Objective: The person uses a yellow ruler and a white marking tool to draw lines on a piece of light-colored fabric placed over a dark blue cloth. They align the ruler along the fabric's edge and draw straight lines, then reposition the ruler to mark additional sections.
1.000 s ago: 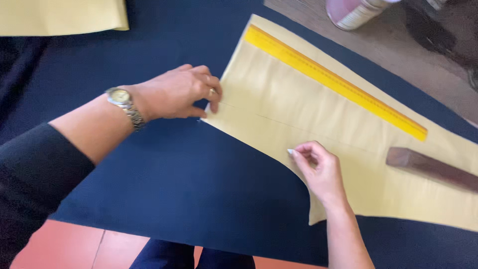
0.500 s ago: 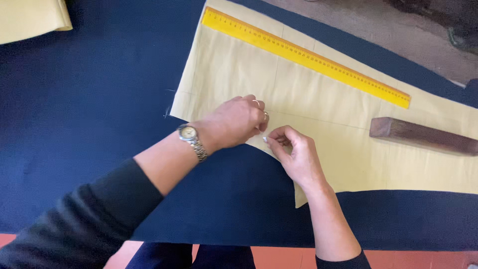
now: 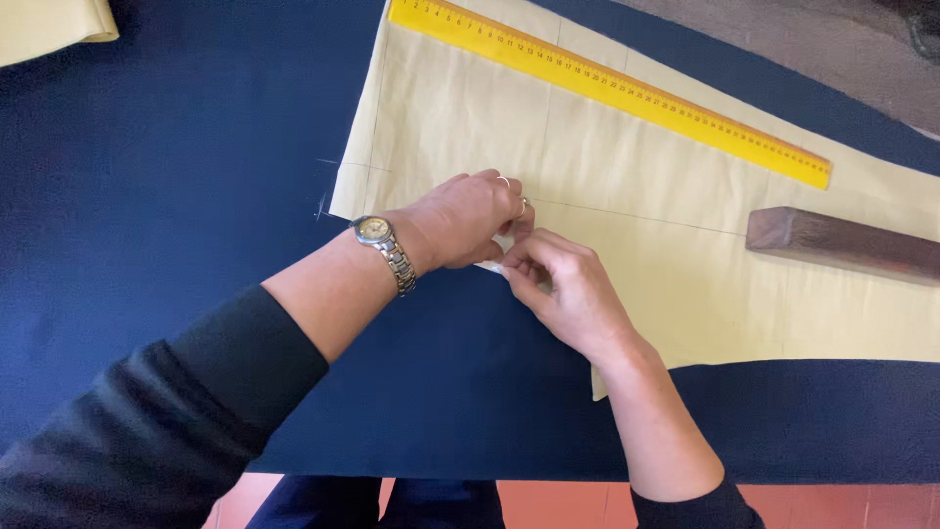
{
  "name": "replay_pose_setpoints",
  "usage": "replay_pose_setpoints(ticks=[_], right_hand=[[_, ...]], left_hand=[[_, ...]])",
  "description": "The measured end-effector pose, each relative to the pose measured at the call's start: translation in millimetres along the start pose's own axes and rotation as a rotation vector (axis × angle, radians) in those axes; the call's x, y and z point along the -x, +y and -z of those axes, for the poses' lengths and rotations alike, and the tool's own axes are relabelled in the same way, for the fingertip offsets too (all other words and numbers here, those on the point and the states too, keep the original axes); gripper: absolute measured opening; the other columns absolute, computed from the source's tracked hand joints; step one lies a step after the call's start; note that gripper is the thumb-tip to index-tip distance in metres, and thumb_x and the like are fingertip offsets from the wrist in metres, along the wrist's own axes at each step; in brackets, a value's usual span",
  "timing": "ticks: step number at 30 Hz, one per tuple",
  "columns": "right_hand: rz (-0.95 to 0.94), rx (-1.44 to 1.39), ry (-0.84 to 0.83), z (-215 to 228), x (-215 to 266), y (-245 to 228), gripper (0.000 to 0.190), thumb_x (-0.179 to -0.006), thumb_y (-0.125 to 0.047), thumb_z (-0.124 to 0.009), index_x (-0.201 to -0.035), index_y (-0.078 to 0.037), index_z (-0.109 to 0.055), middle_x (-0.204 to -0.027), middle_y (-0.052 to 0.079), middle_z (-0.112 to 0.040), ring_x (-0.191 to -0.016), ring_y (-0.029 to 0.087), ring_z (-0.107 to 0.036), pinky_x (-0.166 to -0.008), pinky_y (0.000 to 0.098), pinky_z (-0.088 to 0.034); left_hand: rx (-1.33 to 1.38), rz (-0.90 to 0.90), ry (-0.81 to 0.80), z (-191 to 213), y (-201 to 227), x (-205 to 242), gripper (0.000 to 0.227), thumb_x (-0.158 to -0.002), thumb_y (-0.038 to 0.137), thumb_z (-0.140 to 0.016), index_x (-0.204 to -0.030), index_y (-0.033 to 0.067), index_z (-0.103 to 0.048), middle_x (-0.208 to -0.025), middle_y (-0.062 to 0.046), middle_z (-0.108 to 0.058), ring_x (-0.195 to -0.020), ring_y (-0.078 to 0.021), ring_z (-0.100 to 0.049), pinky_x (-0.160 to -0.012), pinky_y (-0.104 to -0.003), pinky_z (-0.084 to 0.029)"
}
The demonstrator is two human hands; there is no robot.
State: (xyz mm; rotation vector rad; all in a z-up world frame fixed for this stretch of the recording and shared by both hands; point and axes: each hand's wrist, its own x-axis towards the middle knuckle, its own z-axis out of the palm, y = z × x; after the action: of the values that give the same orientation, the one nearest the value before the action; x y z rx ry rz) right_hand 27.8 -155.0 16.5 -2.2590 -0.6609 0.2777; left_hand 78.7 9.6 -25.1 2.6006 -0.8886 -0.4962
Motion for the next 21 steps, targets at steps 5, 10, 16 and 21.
replay_pose_setpoints(ticks=[5, 10, 16, 21], right_hand=[[0.01, 0.024, -0.042, 2.3, -2.9, -2.7, 0.005, -0.079, -0.003, -0.069, -0.079, -0.005, -0.064, -0.067, 0.012, -0.061, -0.065, 0.032, -0.064, -0.053, 0.0385, -0.051], [0.038, 0.038, -0.086, 1.6, -4.6, -2.2, 0.006, -0.079, -0.003, -0.069, -0.078, -0.005, -0.063, -0.066, 0.012, -0.058, -0.063, 0.032, -0.062, -0.055, 0.0408, -0.05], [-0.014, 0.088, -0.085, -0.3, -5.5, -3.5, 0.004, -0.08, -0.006, -0.068, -0.079, -0.008, -0.064, -0.067, 0.009, -0.06, -0.064, 0.028, -0.064, -0.054, 0.0366, -0.052], [0.003, 0.091, -0.108, -1.8, -7.5, 1.1, 0.004, -0.08, -0.008, -0.068, -0.079, -0.007, -0.064, -0.066, 0.011, -0.059, -0.063, 0.03, -0.063, -0.054, 0.0403, -0.05]], left_hand=[[0.0, -0.015, 0.013, -4.1, -3.5, -2.9, 0.029, -0.069, 0.031, -0.085, -0.078, 0.018, -0.061, -0.087, 0.004, -0.057, -0.1, -0.0202, -0.06, -0.079, -0.038, -0.055], [0.006, -0.039, 0.027, -4.3, -4.1, -3.3, 0.032, -0.066, 0.034, -0.085, -0.076, 0.017, -0.06, -0.088, 0.001, -0.057, -0.099, -0.0236, -0.059, -0.079, -0.041, -0.055], [0.026, -0.003, 0.013, -3.5, -1.6, -2.3, 0.028, -0.068, 0.03, -0.083, -0.078, 0.018, -0.061, -0.089, 0.003, -0.057, -0.101, -0.0217, -0.058, -0.081, -0.04, -0.054], [-0.021, -0.009, 0.024, -3.1, -0.7, -2.3, 0.028, -0.066, 0.03, -0.083, -0.079, 0.0167, -0.061, -0.089, 0.001, -0.057, -0.1, -0.0227, -0.059, -0.08, -0.041, -0.055]])
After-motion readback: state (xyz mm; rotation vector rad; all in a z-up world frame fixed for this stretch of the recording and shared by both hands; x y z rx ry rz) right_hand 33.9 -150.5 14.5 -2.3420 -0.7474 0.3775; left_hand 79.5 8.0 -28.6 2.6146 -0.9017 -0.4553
